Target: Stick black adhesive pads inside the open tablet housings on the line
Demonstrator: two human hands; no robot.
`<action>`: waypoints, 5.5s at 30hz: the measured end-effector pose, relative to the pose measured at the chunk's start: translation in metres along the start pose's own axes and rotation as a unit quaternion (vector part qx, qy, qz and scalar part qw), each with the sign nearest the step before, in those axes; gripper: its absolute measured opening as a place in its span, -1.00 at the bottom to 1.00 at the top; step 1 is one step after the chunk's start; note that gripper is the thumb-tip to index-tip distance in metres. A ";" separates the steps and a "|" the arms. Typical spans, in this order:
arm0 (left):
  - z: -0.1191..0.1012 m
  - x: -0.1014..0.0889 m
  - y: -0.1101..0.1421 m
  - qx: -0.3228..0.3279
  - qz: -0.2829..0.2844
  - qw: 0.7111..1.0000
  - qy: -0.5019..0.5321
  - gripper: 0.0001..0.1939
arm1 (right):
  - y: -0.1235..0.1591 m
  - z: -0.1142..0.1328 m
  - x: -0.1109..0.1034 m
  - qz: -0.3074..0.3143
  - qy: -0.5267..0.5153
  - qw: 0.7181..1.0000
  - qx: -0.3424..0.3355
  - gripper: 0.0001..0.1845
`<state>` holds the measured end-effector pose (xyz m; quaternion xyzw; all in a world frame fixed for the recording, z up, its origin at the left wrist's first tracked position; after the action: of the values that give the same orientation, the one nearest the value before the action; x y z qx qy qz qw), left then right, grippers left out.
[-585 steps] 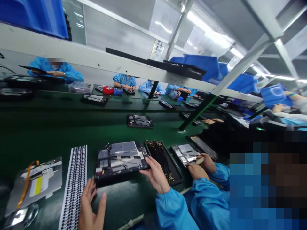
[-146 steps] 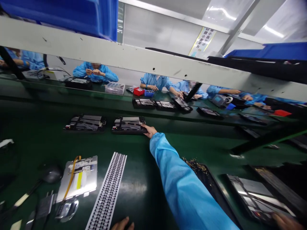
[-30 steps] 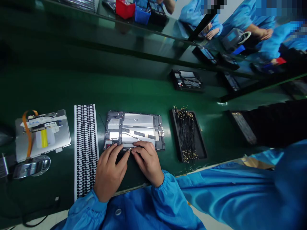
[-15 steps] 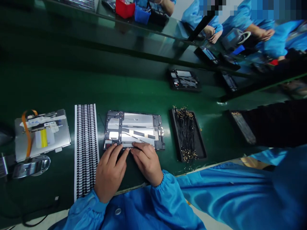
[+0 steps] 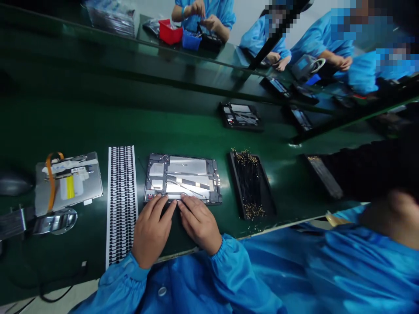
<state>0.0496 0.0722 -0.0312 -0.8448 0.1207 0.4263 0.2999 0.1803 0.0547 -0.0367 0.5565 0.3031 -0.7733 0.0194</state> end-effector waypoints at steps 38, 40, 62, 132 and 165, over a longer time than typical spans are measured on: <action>-0.040 -0.068 0.112 -0.070 -0.108 0.990 0.064 -0.68 | 0.018 0.071 0.000 0.009 -0.109 0.993 0.043 -0.77; -0.011 -0.078 0.138 -0.138 -0.095 0.986 0.027 -0.63 | 0.011 0.107 0.015 0.072 -0.140 0.988 0.007 -0.89; -0.001 -0.065 0.098 -0.115 -0.085 0.989 0.023 -0.48 | 0.010 -0.006 -0.028 -0.007 -0.155 0.981 0.119 -0.94; -0.054 0.054 -0.042 -0.006 0.028 1.000 0.013 -0.72 | 0.026 -0.080 -0.038 -0.018 -0.043 0.996 0.072 -0.69; -0.041 -0.055 0.005 -0.150 0.013 0.988 0.016 -0.51 | 0.049 -0.073 -0.029 0.005 -0.052 0.998 0.021 -0.33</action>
<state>0.0404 0.0404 0.0285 -0.8852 0.0708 0.4301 0.1626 0.2709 0.0416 -0.0470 0.5172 0.2824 -0.8075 0.0271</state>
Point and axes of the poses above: each hand's wrist, its own y-axis away from the middle knuckle, its own x-axis out of the palm, z = x × y, the point moved 7 cm from there along -y, towards the middle knuckle, and after that the axes turned 11 degrees about y, right-handed, at the moved point
